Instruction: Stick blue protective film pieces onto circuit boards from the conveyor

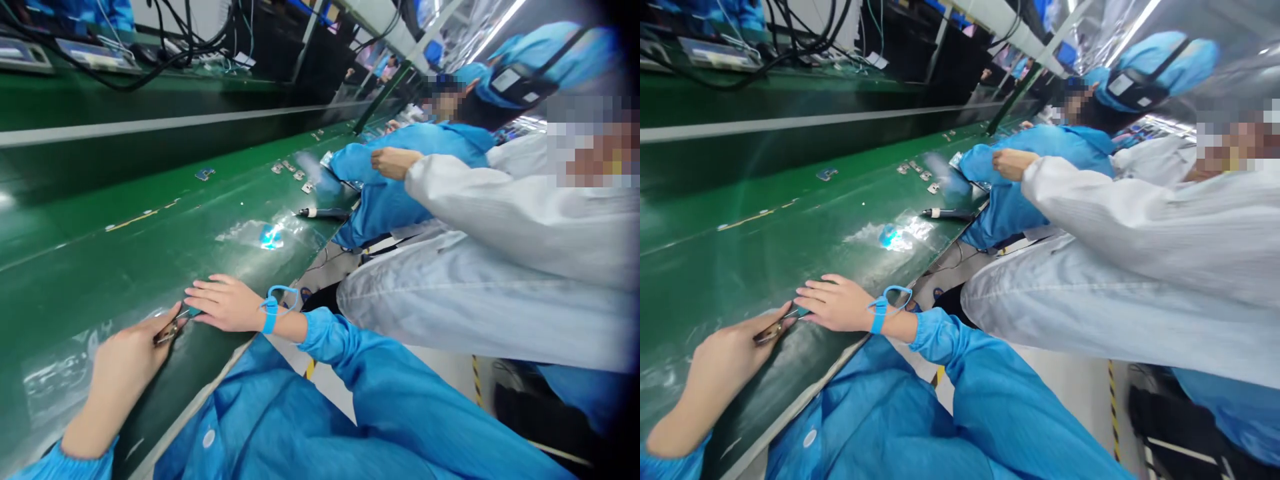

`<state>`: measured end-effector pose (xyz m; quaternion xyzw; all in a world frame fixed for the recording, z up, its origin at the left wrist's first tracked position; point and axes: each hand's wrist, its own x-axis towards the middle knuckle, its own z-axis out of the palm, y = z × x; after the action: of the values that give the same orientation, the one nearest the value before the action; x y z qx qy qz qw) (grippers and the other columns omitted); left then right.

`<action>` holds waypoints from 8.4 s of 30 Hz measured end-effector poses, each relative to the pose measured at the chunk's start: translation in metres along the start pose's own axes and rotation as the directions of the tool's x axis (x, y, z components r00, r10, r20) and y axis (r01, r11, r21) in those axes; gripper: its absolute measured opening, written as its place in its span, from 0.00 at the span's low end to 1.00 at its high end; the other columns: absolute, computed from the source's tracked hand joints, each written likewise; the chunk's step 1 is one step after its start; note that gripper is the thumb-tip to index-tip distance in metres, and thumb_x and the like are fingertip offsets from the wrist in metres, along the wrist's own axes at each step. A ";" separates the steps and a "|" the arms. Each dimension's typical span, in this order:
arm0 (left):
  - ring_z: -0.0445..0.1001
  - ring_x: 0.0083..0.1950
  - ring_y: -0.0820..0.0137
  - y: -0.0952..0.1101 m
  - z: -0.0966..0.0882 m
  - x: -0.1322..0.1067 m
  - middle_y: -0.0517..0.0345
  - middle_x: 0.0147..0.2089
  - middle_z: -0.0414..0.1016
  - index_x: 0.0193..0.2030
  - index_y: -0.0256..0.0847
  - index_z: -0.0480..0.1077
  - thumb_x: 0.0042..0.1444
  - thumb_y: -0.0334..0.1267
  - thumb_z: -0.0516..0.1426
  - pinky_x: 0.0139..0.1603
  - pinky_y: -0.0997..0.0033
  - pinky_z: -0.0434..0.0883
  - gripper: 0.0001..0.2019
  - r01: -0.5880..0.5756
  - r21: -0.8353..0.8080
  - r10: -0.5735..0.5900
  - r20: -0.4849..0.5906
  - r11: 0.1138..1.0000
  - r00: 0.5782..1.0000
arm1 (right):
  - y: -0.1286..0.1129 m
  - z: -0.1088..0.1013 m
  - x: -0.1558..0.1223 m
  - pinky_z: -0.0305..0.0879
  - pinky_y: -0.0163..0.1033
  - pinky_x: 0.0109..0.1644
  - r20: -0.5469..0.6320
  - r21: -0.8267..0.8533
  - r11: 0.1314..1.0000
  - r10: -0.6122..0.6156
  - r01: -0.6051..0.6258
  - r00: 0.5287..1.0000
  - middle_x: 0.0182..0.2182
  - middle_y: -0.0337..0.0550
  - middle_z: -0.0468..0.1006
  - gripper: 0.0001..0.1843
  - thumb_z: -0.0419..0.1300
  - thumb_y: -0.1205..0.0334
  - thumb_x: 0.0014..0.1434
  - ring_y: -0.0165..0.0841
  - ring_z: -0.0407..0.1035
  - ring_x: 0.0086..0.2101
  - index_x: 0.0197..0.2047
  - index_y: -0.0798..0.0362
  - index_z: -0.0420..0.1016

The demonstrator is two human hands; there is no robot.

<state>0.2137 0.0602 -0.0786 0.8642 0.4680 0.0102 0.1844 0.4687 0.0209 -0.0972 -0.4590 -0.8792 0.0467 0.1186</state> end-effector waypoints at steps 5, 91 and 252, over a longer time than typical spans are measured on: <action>0.89 0.53 0.36 0.004 -0.002 0.000 0.41 0.60 0.87 0.72 0.48 0.80 0.77 0.56 0.54 0.42 0.51 0.80 0.27 0.021 0.020 -0.021 0.041 1.000 0.999 | 0.008 -0.007 0.012 0.70 0.50 0.71 -0.096 0.176 0.978 0.133 -0.114 0.986 0.64 0.46 0.86 0.17 0.55 0.62 0.83 0.37 0.79 0.65 0.62 0.51 0.86; 0.91 0.50 0.60 -0.021 -0.043 0.004 0.50 0.51 0.89 0.67 0.42 0.75 0.68 0.44 0.70 0.44 0.63 0.91 0.24 -0.097 -0.994 -0.393 -0.067 -0.058 0.917 | -0.002 -0.013 0.119 0.73 0.35 0.42 0.173 0.985 0.010 0.088 -0.174 0.981 0.34 0.38 0.81 0.15 0.75 0.52 0.66 0.27 0.74 0.33 0.40 0.55 0.79; 0.92 0.48 0.58 -0.011 -0.027 0.004 0.51 0.53 0.90 0.58 0.44 0.81 0.65 0.50 0.73 0.37 0.68 0.91 0.20 -0.168 -0.985 -0.472 -0.164 0.034 0.866 | -0.013 0.000 0.114 0.57 0.35 0.28 -0.136 0.888 0.448 0.043 0.102 0.990 0.26 0.33 0.69 0.15 0.70 0.56 0.70 0.26 0.58 0.25 0.35 0.52 0.71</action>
<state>0.2023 0.0768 -0.0578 0.4065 0.4507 0.5091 0.6102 0.3959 0.1071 -0.0755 -0.3148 -0.7211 0.4674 0.4031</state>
